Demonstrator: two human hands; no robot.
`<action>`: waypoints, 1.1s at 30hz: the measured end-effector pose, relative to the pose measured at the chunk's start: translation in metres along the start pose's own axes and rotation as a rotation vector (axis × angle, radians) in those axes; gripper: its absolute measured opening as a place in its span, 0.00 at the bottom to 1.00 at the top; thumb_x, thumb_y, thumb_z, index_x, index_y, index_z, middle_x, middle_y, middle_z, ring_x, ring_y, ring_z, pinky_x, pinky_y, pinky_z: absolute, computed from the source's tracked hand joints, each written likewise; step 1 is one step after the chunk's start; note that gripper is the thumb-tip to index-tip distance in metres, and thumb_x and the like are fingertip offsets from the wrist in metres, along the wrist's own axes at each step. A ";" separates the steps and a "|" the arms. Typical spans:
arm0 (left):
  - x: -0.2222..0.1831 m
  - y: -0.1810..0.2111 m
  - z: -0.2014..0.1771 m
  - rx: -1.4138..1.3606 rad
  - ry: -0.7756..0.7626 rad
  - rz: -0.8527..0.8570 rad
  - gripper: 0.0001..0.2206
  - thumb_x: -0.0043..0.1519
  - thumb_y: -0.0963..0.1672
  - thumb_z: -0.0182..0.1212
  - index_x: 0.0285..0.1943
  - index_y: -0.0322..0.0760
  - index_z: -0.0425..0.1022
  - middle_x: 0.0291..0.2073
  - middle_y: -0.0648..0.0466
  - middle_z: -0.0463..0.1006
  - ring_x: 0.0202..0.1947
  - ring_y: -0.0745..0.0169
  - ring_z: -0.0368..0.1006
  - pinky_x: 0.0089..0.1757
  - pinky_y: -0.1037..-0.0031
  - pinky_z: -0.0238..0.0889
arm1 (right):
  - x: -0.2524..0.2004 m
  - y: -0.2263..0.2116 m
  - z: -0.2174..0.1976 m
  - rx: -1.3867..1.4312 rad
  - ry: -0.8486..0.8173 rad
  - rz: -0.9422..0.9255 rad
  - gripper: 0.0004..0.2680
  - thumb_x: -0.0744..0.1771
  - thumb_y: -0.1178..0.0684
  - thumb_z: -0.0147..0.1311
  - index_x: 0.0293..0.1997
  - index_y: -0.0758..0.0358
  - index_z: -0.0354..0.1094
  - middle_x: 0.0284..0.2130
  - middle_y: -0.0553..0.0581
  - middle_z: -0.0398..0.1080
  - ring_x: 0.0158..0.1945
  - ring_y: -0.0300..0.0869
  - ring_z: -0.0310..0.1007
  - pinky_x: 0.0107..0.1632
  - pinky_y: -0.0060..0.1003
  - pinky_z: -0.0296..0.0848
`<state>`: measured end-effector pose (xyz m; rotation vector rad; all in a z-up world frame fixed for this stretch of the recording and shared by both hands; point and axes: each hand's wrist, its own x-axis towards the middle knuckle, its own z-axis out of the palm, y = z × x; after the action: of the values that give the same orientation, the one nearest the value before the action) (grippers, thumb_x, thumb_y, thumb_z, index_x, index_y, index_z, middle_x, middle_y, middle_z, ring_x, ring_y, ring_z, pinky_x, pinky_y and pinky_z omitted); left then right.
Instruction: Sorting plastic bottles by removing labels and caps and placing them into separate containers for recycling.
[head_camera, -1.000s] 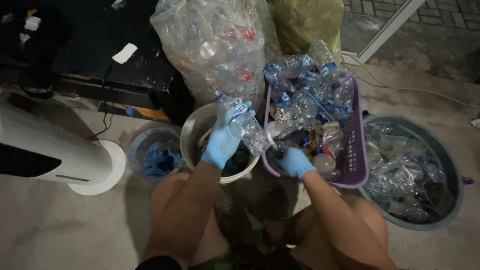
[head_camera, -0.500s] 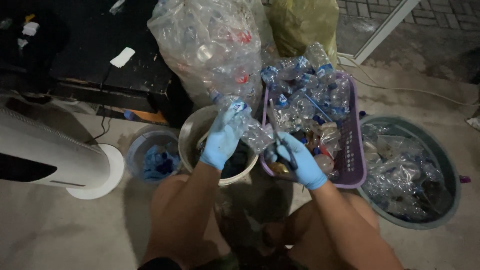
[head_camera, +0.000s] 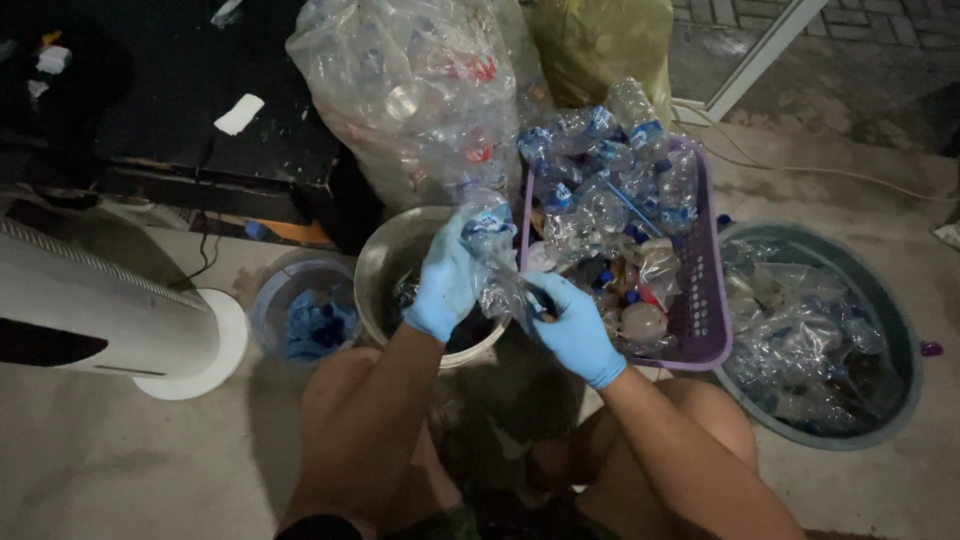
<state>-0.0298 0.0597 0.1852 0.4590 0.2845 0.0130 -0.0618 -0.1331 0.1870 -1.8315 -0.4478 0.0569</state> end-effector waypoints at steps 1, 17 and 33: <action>-0.005 0.001 0.005 0.000 0.003 -0.002 0.14 0.66 0.44 0.58 0.60 0.41 0.76 0.51 0.44 0.81 0.45 0.43 0.81 0.49 0.49 0.77 | -0.002 -0.009 0.000 0.001 -0.001 0.003 0.20 0.59 0.68 0.63 0.57 0.63 0.73 0.43 0.64 0.75 0.51 0.54 0.76 0.54 0.51 0.74; 0.009 -0.006 -0.029 -0.129 -0.268 -0.240 0.27 0.62 0.56 0.65 0.62 0.34 0.76 0.47 0.45 0.82 0.41 0.53 0.80 0.46 0.55 0.77 | -0.019 -0.028 -0.024 0.664 -0.471 -0.093 0.19 0.69 0.43 0.52 0.57 0.73 0.65 0.28 0.62 0.75 0.29 0.41 0.76 0.36 0.36 0.73; -0.018 0.017 0.003 -0.199 -0.350 -0.265 0.20 0.66 0.50 0.62 0.58 0.32 0.75 0.48 0.46 0.82 0.47 0.51 0.80 0.50 0.63 0.75 | -0.015 -0.042 -0.026 0.680 -0.559 -0.051 0.13 0.70 0.47 0.52 0.44 0.73 0.71 0.26 0.63 0.76 0.23 0.42 0.77 0.29 0.37 0.74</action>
<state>-0.0449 0.0718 0.2000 0.2172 -0.0032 -0.2926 -0.0803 -0.1522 0.2313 -1.1109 -0.7549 0.6219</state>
